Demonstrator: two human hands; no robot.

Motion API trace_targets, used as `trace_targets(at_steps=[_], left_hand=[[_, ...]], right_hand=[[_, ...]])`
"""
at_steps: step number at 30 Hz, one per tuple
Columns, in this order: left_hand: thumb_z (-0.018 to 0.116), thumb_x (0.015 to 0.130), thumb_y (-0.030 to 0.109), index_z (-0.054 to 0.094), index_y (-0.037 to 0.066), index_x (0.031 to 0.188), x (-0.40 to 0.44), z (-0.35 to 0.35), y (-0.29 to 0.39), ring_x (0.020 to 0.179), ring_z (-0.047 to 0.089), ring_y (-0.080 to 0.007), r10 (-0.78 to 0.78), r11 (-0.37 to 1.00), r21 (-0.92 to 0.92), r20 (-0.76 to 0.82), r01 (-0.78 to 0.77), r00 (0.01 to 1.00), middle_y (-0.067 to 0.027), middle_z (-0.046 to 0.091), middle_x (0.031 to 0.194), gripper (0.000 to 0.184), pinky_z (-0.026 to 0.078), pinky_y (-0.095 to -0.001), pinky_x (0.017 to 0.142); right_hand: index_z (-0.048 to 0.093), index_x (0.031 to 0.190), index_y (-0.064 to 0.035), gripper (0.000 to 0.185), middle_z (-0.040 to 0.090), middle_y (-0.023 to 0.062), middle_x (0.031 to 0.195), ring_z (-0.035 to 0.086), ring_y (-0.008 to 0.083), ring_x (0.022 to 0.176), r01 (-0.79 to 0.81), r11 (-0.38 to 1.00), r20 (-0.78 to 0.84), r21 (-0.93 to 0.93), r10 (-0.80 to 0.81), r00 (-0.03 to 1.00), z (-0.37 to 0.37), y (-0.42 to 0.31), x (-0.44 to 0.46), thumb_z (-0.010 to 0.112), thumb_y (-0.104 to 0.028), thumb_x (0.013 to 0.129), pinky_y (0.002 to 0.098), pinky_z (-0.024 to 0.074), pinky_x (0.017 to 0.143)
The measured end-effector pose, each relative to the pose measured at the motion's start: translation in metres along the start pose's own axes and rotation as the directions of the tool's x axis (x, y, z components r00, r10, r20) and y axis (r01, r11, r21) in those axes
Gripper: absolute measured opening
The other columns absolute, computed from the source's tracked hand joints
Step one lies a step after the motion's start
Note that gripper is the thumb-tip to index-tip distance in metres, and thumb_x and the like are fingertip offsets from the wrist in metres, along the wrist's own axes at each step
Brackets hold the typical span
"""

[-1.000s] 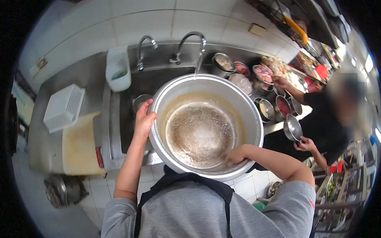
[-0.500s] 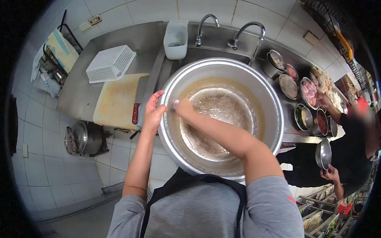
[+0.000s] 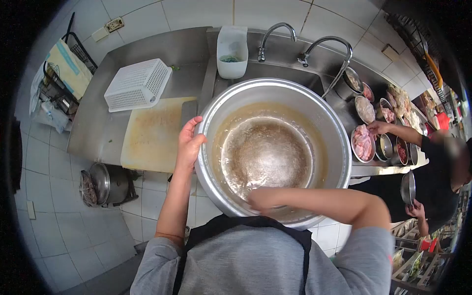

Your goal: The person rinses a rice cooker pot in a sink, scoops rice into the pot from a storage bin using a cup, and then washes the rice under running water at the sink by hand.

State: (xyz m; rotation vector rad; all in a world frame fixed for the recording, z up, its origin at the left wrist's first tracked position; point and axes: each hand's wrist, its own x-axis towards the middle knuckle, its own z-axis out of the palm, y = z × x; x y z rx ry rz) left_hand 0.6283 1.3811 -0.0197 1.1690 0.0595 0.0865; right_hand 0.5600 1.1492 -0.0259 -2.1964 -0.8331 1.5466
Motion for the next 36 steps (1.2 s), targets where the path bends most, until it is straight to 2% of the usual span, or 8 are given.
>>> trace_targets(at_steps=[3, 6, 10, 15, 18, 25, 29, 36], left_hand=[[0.048, 0.066, -0.009, 0.047, 0.000, 0.111, -0.001, -0.008, 0.003, 0.090, 0.052, -0.0121, -0.038, 0.999, 0.024, 0.006, 0.037, 0.999, -0.0077, 0.053, 0.102, 0.047, 0.042, -0.0229, 0.079], [0.047, 0.066, -0.009, 0.047, 0.001, 0.112, -0.001, -0.018, 0.015, 0.090, 0.052, -0.0118, -0.050, 0.999, 0.020, -0.013, 0.050, 0.999, -0.0074, 0.053, 0.102, 0.047, 0.042, -0.0232, 0.078], [0.047, 0.066, -0.009, 0.047, 0.002, 0.112, 0.003, -0.040, 0.021, 0.088, 0.052, -0.0114, -0.038, 0.999, 0.008, -0.028, 0.038, 0.999, -0.0067, 0.053, 0.101, 0.047, 0.043, -0.0232, 0.076], [0.047, 0.066, -0.008, 0.047, 0.001, 0.112, 0.008, -0.046, 0.027, 0.085, 0.052, -0.0107, -0.058, 0.998, 0.030, -0.025, 0.059, 0.998, -0.0061, 0.054, 0.098, 0.047, 0.043, -0.0230, 0.073], [0.047, 0.065, -0.008, 0.047, 0.001, 0.111, 0.009, -0.049, 0.023, 0.085, 0.052, -0.0102, -0.064, 0.997, 0.040, -0.001, 0.064, 0.998, -0.0059, 0.054, 0.097, 0.047, 0.042, -0.0228, 0.073], [0.046, 0.065, -0.008, 0.049, 0.000, 0.110, 0.020, -0.046, 0.023, 0.088, 0.051, -0.0102, -0.022, 0.997, 0.074, -0.002, 0.022, 1.000, -0.0056, 0.054, 0.099, 0.046, 0.041, -0.0223, 0.076], [0.046, 0.065, -0.009, 0.050, 0.000, 0.110, 0.016, -0.042, 0.027, 0.088, 0.051, -0.0101, -0.037, 0.998, 0.049, 0.004, 0.037, 0.999, -0.0059, 0.054, 0.099, 0.046, 0.041, -0.0224, 0.076], [0.046, 0.065, -0.010, 0.053, 0.000, 0.106, 0.011, -0.044, 0.023, 0.085, 0.051, -0.0084, -0.036, 0.996, 0.087, 0.019, 0.034, 0.999, -0.0048, 0.054, 0.099, 0.042, 0.041, -0.0207, 0.075]], right_hand=[[0.062, 0.066, 0.0007, 0.038, 0.058, 0.0189, 0.057, 0.057, 0.0319, 0.054, 0.046, 0.965, -0.531, 0.259, 0.103, 0.841, -0.048, -0.048, 0.081, 0.046, -0.029, 0.085, 0.0408, 0.0456, 0.056], [0.066, 0.068, -0.0028, 0.035, 0.062, 0.0135, 0.060, 0.061, 0.0255, 0.057, 0.160, 0.912, -0.614, 0.378, 0.118, 0.780, -0.073, -0.065, 0.087, 0.047, -0.027, 0.086, 0.0387, 0.0481, 0.061], [0.065, 0.082, -0.0005, 0.024, 0.064, 0.0146, 0.070, 0.062, 0.0216, 0.065, 0.108, 0.946, 0.030, 0.306, -0.123, 0.992, -0.013, -0.025, 0.044, 0.056, -0.023, 0.083, 0.0337, 0.0477, 0.065], [0.064, 0.076, -0.0007, 0.030, 0.063, 0.0087, 0.067, 0.057, 0.0138, 0.061, 0.256, 0.811, -0.433, 0.526, -0.004, 0.901, -0.074, -0.049, 0.123, 0.064, -0.031, 0.079, 0.0305, 0.0450, 0.057], [0.063, 0.085, -0.0005, 0.022, 0.063, 0.0076, 0.075, 0.058, 0.0109, 0.065, 0.696, 0.422, -0.814, 0.581, 0.299, 0.498, -0.145, -0.029, 0.168, 0.066, -0.022, 0.080, 0.0275, 0.0478, 0.059], [0.063, 0.088, -0.0004, 0.025, 0.065, 0.0085, 0.077, 0.061, 0.0160, 0.072, 0.493, 0.732, -0.608, 0.470, -0.136, 0.782, -0.093, -0.041, 0.141, 0.073, -0.016, 0.072, 0.0301, 0.0486, 0.070], [0.054, 0.097, 0.0010, 0.030, 0.055, 0.0184, 0.097, 0.055, 0.0289, 0.089, -0.042, 0.998, -0.991, -0.037, -0.031, 0.131, -0.152, 0.019, 0.192, 0.065, -0.011, 0.072, 0.0363, 0.0464, 0.075], [0.062, 0.094, -0.0027, 0.019, 0.053, 0.0189, 0.111, 0.055, 0.0284, 0.102, -0.654, 0.664, -0.770, -0.361, 0.183, 0.611, -0.166, 0.155, 0.084, 0.052, -0.009, 0.079, 0.0378, 0.0483, 0.082]])
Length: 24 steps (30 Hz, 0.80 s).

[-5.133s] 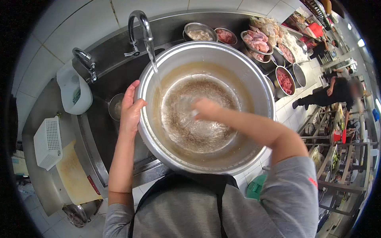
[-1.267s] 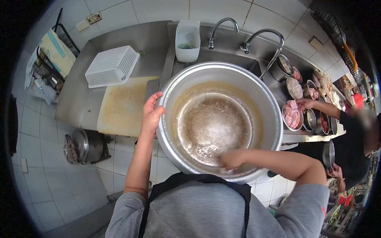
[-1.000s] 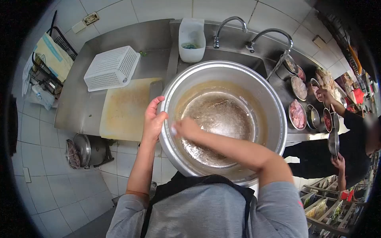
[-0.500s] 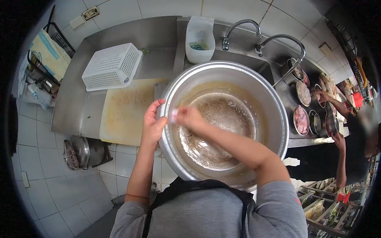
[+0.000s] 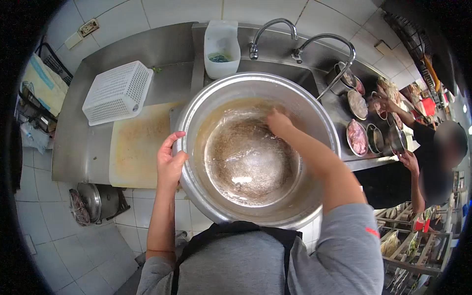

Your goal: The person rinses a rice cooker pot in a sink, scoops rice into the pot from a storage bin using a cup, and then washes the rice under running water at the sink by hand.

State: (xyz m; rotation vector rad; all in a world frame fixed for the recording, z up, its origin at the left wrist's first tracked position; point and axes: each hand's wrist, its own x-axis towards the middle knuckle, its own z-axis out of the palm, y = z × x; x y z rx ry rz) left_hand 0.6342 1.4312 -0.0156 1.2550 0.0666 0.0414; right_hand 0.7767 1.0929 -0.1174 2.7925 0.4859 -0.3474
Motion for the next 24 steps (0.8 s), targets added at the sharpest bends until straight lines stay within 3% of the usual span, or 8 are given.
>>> trace_targets(at_steps=[3, 7, 12, 16, 19, 22, 23, 24], left_hand=[[0.046, 0.065, -0.009, 0.051, 0.001, 0.108, -0.002, -0.002, -0.005, 0.089, 0.052, -0.0104, 0.055, 0.998, 0.008, -0.025, -0.054, 0.998, -0.0057, 0.053, 0.101, 0.045, 0.041, -0.0226, 0.078], [0.047, 0.064, -0.008, 0.046, 0.002, 0.113, -0.002, 0.001, -0.006, 0.096, 0.051, -0.0143, 0.045, 0.996, -0.073, -0.023, -0.046, 0.999, -0.0077, 0.051, 0.106, 0.050, 0.041, -0.0263, 0.084], [0.047, 0.064, -0.007, 0.043, 0.002, 0.116, 0.003, 0.002, -0.005, 0.099, 0.050, -0.0171, 0.044, 0.999, -0.033, 0.018, -0.043, 0.999, -0.0096, 0.050, 0.111, 0.053, 0.041, -0.0289, 0.086], [0.048, 0.065, -0.005, 0.043, 0.000, 0.117, 0.014, 0.010, -0.007, 0.098, 0.051, -0.0174, 0.020, 0.999, -0.043, 0.055, -0.018, 0.998, -0.0107, 0.051, 0.110, 0.053, 0.041, -0.0286, 0.086], [0.048, 0.064, -0.004, 0.044, -0.001, 0.116, 0.030, 0.022, -0.020, 0.098, 0.051, -0.0181, 0.053, 0.996, 0.071, 0.080, -0.059, 0.995, -0.0107, 0.051, 0.110, 0.052, 0.041, -0.0289, 0.086], [0.051, 0.064, -0.003, 0.045, -0.001, 0.118, 0.057, 0.039, -0.045, 0.100, 0.051, -0.0184, 0.147, 0.985, 0.068, 0.142, -0.158, 0.979, -0.0123, 0.052, 0.109, 0.054, 0.041, -0.0295, 0.088], [0.052, 0.064, -0.002, 0.045, -0.001, 0.119, 0.065, 0.049, -0.047, 0.098, 0.052, -0.0177, 0.155, 0.984, 0.064, 0.161, -0.167, 0.975, -0.0123, 0.053, 0.108, 0.055, 0.042, -0.0290, 0.086], [0.053, 0.064, -0.002, 0.044, 0.000, 0.120, 0.074, 0.060, -0.050, 0.095, 0.053, -0.0171, 0.162, 0.983, 0.061, 0.175, -0.175, 0.971, -0.0123, 0.054, 0.107, 0.056, 0.043, -0.0286, 0.084]], right_hand=[[0.065, 0.089, -0.0017, 0.019, 0.062, 0.0183, 0.095, 0.061, 0.0303, 0.089, -0.004, 1.000, 0.333, 0.029, -0.006, 0.943, -0.007, 0.020, -0.090, 0.054, -0.010, 0.076, 0.0391, 0.0501, 0.077], [0.067, 0.087, -0.0019, 0.030, 0.062, 0.0230, 0.089, 0.060, 0.0351, 0.086, 0.229, 0.860, 0.639, 0.455, -0.495, 0.589, -0.052, -0.016, -0.171, 0.066, -0.023, 0.066, 0.0431, 0.0480, 0.075], [0.063, 0.086, -0.0025, 0.028, 0.054, 0.0218, 0.092, 0.058, 0.0376, 0.083, -0.088, 0.952, 0.166, 0.293, 0.040, 0.985, -0.102, -0.002, -0.216, 0.065, -0.022, 0.066, 0.0434, 0.0476, 0.073], [0.053, 0.080, -0.0022, 0.029, 0.046, 0.0158, 0.094, 0.055, 0.0350, 0.079, -0.379, 0.853, -0.338, 0.360, 0.498, 0.799, -0.102, 0.036, -0.235, 0.070, -0.018, 0.063, 0.0441, 0.0457, 0.070], [0.051, 0.079, -0.0026, 0.029, 0.050, 0.0157, 0.087, 0.056, 0.0300, 0.073, -0.492, 0.724, -0.461, 0.483, 0.688, 0.560, -0.064, 0.065, -0.250, 0.071, -0.014, 0.062, 0.0395, 0.0458, 0.065], [0.052, 0.076, -0.0011, 0.026, 0.058, 0.0123, 0.066, 0.056, 0.0249, 0.063, -0.410, 0.295, -0.088, 0.863, 0.887, 0.453, 0.001, 0.116, -0.256, 0.071, -0.015, 0.066, 0.0374, 0.0452, 0.061], [0.053, 0.077, -0.0032, 0.018, 0.059, 0.0066, 0.067, 0.056, 0.0186, 0.062, -0.206, -0.181, 0.267, 0.962, 0.792, 0.549, -0.012, 0.122, -0.264, 0.068, -0.010, 0.069, 0.0340, 0.0462, 0.059], [0.053, 0.077, -0.0045, 0.012, 0.058, 0.0042, 0.067, 0.056, 0.0154, 0.061, -0.021, -0.421, 0.317, 0.907, 0.650, 0.690, -0.018, 0.130, -0.274, 0.064, -0.006, 0.072, 0.0304, 0.0473, 0.059]])
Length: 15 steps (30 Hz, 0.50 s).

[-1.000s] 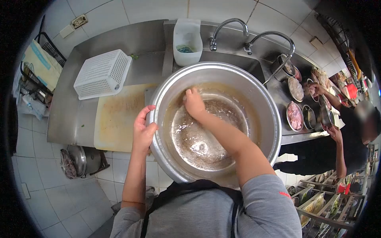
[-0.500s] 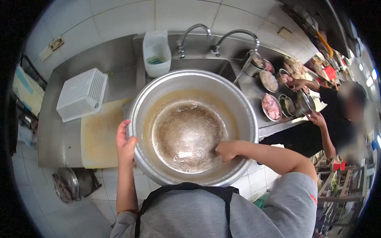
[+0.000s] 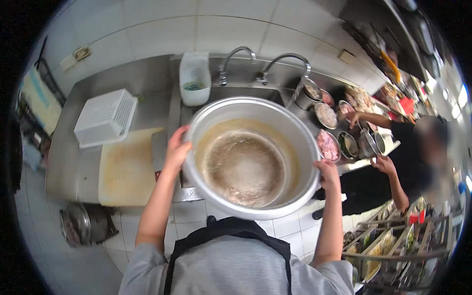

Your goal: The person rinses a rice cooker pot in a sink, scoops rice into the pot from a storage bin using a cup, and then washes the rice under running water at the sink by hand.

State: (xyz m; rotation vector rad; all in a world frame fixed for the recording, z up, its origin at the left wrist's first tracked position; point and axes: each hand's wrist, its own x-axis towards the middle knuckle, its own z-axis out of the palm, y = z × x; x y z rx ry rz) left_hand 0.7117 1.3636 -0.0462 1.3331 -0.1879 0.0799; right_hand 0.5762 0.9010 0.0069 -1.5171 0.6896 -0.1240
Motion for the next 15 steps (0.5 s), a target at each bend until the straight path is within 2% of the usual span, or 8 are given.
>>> trace_targets(at_steps=[3, 6, 8, 9, 10, 13, 14, 15], left_hand=[[0.055, 0.065, -0.002, 0.044, 0.003, 0.122, 0.028, 0.021, -0.024, 0.082, 0.057, -0.0152, -0.263, 0.964, -0.024, 0.096, 0.266, 0.960, -0.0107, 0.057, 0.101, 0.059, 0.047, -0.0286, 0.071], [0.056, 0.065, 0.003, 0.044, 0.006, 0.123, 0.047, 0.052, -0.083, 0.079, 0.055, -0.0164, -0.298, 0.939, -0.143, 0.111, 0.312, 0.948, -0.0092, 0.057, 0.095, 0.060, 0.047, -0.0296, 0.069], [0.058, 0.065, 0.009, 0.043, 0.009, 0.124, 0.049, 0.072, -0.108, 0.078, 0.055, -0.0159, -0.360, 0.919, -0.095, 0.195, 0.383, 0.912, -0.0081, 0.056, 0.092, 0.061, 0.047, -0.0323, 0.066], [0.058, 0.065, 0.012, 0.043, 0.010, 0.123, 0.042, 0.086, -0.110, 0.079, 0.055, -0.0161, -0.429, 0.860, -0.194, 0.226, 0.472, 0.874, -0.0080, 0.056, 0.092, 0.060, 0.047, -0.0323, 0.066], [0.058, 0.065, 0.012, 0.044, 0.011, 0.123, 0.040, 0.100, -0.122, 0.080, 0.055, -0.0162, -0.429, 0.831, -0.264, 0.259, 0.491, 0.865, -0.0080, 0.056, 0.091, 0.059, 0.047, -0.0315, 0.068], [0.057, 0.069, 0.018, 0.050, 0.008, 0.116, 0.035, 0.136, -0.152, 0.082, 0.055, -0.0184, -0.399, 0.823, -0.241, 0.398, 0.514, 0.826, -0.0085, 0.057, 0.093, 0.049, 0.046, -0.0309, 0.071], [0.056, 0.072, 0.020, 0.052, 0.007, 0.114, 0.034, 0.146, -0.159, 0.083, 0.056, -0.0191, -0.330, 0.825, -0.264, 0.494, 0.500, 0.805, -0.0086, 0.058, 0.092, 0.044, 0.046, -0.0318, 0.072], [0.055, 0.075, 0.022, 0.055, 0.006, 0.111, 0.034, 0.158, -0.169, 0.083, 0.056, -0.0196, -0.381, 0.802, -0.238, 0.504, 0.548, 0.776, -0.0093, 0.059, 0.093, 0.039, 0.045, -0.0326, 0.072]], right_hand=[[0.055, 0.082, -0.0069, 0.009, 0.058, 0.0054, 0.079, 0.058, 0.0165, 0.071, 0.118, 0.964, -0.029, 0.237, -0.114, 0.993, -0.016, -0.018, -0.008, 0.058, -0.005, 0.075, 0.0320, 0.0493, 0.065], [0.053, 0.090, -0.0113, 0.015, 0.058, 0.0041, 0.087, 0.059, 0.0195, 0.079, 0.213, 0.861, -0.016, 0.462, -0.232, 0.973, -0.031, -0.062, -0.018, 0.060, -0.011, 0.077, 0.0365, 0.0508, 0.071], [0.051, 0.087, -0.0105, 0.013, 0.057, 0.0042, 0.084, 0.059, 0.0195, 0.083, 0.308, 0.860, 0.027, 0.407, -0.349, 0.937, -0.036, -0.103, -0.017, 0.061, -0.008, 0.078, 0.0372, 0.0507, 0.077], [0.050, 0.087, -0.0094, 0.013, 0.056, 0.0046, 0.087, 0.058, 0.0182, 0.087, 0.306, 0.886, 0.163, 0.349, -0.379, 0.911, -0.021, -0.132, -0.033, 0.060, -0.007, 0.078, 0.0353, 0.0495, 0.081], [0.049, 0.087, -0.0082, 0.012, 0.055, 0.0045, 0.089, 0.057, 0.0164, 0.088, 0.365, 0.858, 0.096, 0.361, -0.424, 0.901, -0.016, -0.149, -0.035, 0.059, -0.007, 0.079, 0.0334, 0.0483, 0.083], [0.049, 0.089, -0.0087, 0.010, 0.054, 0.0034, 0.088, 0.055, 0.0139, 0.083, 0.467, 0.843, 0.297, 0.266, -0.533, 0.792, 0.008, -0.194, -0.044, 0.056, -0.008, 0.081, 0.0292, 0.0477, 0.078], [0.049, 0.088, -0.0093, 0.010, 0.054, 0.0024, 0.085, 0.055, 0.0126, 0.079, 0.473, 0.852, 0.224, 0.223, -0.517, 0.826, 0.019, -0.204, -0.048, 0.056, -0.007, 0.081, 0.0277, 0.0478, 0.074], [0.049, 0.088, -0.0098, 0.010, 0.053, 0.0015, 0.082, 0.055, 0.0113, 0.074, 0.474, 0.863, 0.148, 0.177, -0.499, 0.854, 0.040, -0.213, -0.062, 0.055, -0.007, 0.081, 0.0261, 0.0480, 0.070]])
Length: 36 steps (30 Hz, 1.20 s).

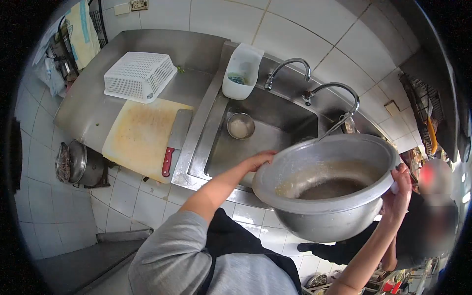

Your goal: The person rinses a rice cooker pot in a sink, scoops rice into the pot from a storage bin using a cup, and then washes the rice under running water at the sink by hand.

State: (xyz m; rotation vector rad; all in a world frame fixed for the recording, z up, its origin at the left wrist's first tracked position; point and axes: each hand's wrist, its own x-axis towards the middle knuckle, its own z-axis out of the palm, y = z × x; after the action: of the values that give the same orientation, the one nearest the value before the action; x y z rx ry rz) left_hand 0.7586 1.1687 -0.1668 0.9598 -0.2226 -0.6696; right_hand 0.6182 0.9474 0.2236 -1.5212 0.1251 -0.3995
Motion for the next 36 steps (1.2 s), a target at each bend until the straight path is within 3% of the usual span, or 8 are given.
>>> trace_targets(at_steps=[5, 12, 18, 21, 24, 28, 33, 36], left_hand=[[0.049, 0.085, 0.032, 0.062, 0.001, 0.100, 0.064, 0.017, -0.053, 0.087, 0.057, -0.0215, -0.010, 0.956, 0.290, -0.093, 0.037, 0.996, -0.0131, 0.062, 0.096, 0.036, 0.044, -0.0360, 0.076], [0.047, 0.086, 0.042, 0.065, 0.001, 0.091, 0.105, 0.024, -0.074, 0.083, 0.059, -0.0224, -0.068, 0.878, 0.435, -0.302, 0.201, 0.951, -0.0123, 0.065, 0.091, 0.045, 0.043, -0.0355, 0.077], [0.040, 0.087, 0.046, 0.064, 0.000, 0.090, 0.105, 0.044, -0.066, 0.085, 0.059, -0.0281, -0.207, 0.951, 0.160, -0.305, 0.264, 0.930, -0.0151, 0.064, 0.091, 0.053, 0.042, -0.0385, 0.078], [0.037, 0.087, 0.049, 0.064, 0.000, 0.089, 0.152, 0.039, -0.150, 0.082, 0.058, -0.0266, -0.137, 0.935, 0.260, -0.366, 0.242, 0.921, -0.0139, 0.064, 0.087, 0.057, 0.042, -0.0397, 0.077], [0.038, 0.086, 0.050, 0.066, 0.000, 0.085, 0.137, 0.046, -0.144, 0.077, 0.058, -0.0245, 0.023, 0.974, 0.228, -0.166, 0.016, 0.986, -0.0126, 0.064, 0.079, 0.058, 0.042, -0.0392, 0.074], [0.042, 0.085, 0.049, 0.066, 0.000, 0.077, 0.134, 0.055, -0.129, 0.069, 0.057, -0.0223, -0.224, 0.973, 0.017, -0.134, 0.228, 0.965, -0.0122, 0.063, 0.072, 0.055, 0.043, -0.0366, 0.070], [0.051, 0.085, 0.041, 0.064, -0.001, 0.071, 0.136, 0.049, -0.111, 0.065, 0.057, -0.0187, -0.136, 0.969, 0.203, -0.029, 0.139, 0.990, -0.0098, 0.063, 0.069, 0.046, 0.044, -0.0316, 0.066], [0.048, 0.087, 0.037, 0.066, 0.003, 0.074, 0.138, 0.034, -0.097, 0.075, 0.058, -0.0181, -0.164, 0.986, 0.019, 0.280, 0.165, 0.946, -0.0060, 0.065, 0.075, 0.041, 0.041, -0.0297, 0.077]], right_hand=[[0.047, 0.086, -0.0107, 0.013, 0.051, -0.0021, 0.075, 0.052, 0.0059, 0.061, -0.015, 0.986, 0.019, -0.166, 0.019, 1.000, 0.026, -0.007, 0.020, 0.056, -0.005, 0.079, 0.0200, 0.0463, 0.054], [0.046, 0.085, -0.0104, 0.016, 0.050, -0.0010, 0.076, 0.052, 0.0074, 0.064, -0.003, 0.971, 0.003, -0.239, 0.003, 1.000, 0.052, 0.000, 0.039, 0.058, -0.005, 0.076, 0.0215, 0.0473, 0.055], [0.041, 0.080, -0.0106, 0.021, 0.047, -0.0020, 0.074, 0.047, 0.0046, 0.062, -0.090, 0.936, 0.037, -0.341, 0.108, 0.993, 0.089, 0.006, 0.055, 0.061, -0.006, 0.074, 0.0186, 0.0424, 0.053], [0.041, 0.079, -0.0101, 0.022, 0.045, -0.0020, 0.073, 0.044, 0.0043, 0.062, -0.136, 0.919, 0.027, -0.369, 0.157, 0.987, 0.096, 0.009, 0.063, 0.061, -0.005, 0.073, 0.0171, 0.0398, 0.056], [0.041, 0.079, -0.0098, 0.022, 0.044, -0.0019, 0.074, 0.043, 0.0044, 0.063, -0.201, 0.896, -0.013, -0.395, 0.214, 0.977, 0.096, 0.006, 0.068, 0.061, -0.004, 0.072, 0.0164, 0.0372, 0.059], [0.040, 0.079, -0.0100, 0.026, 0.046, -0.0009, 0.079, 0.045, 0.0071, 0.071, -0.162, 0.882, -0.098, -0.444, 0.131, 0.986, 0.046, -0.004, 0.055, 0.066, -0.010, 0.073, 0.0179, 0.0378, 0.065], [0.050, 0.108, -0.0029, 0.036, 0.049, 0.0092, 0.113, 0.044, 0.0170, 0.107, -0.085, 0.794, -0.422, -0.602, -0.226, 0.878, -0.078, -0.030, -0.005, 0.058, -0.025, 0.080, 0.0305, 0.0349, 0.092], [0.052, 0.112, -0.0022, 0.039, 0.049, 0.0105, 0.115, 0.043, 0.0187, 0.108, -0.087, 0.747, -0.520, -0.659, -0.369, 0.771, -0.141, -0.046, -0.056, 0.057, -0.024, 0.080, 0.0331, 0.0351, 0.092]])
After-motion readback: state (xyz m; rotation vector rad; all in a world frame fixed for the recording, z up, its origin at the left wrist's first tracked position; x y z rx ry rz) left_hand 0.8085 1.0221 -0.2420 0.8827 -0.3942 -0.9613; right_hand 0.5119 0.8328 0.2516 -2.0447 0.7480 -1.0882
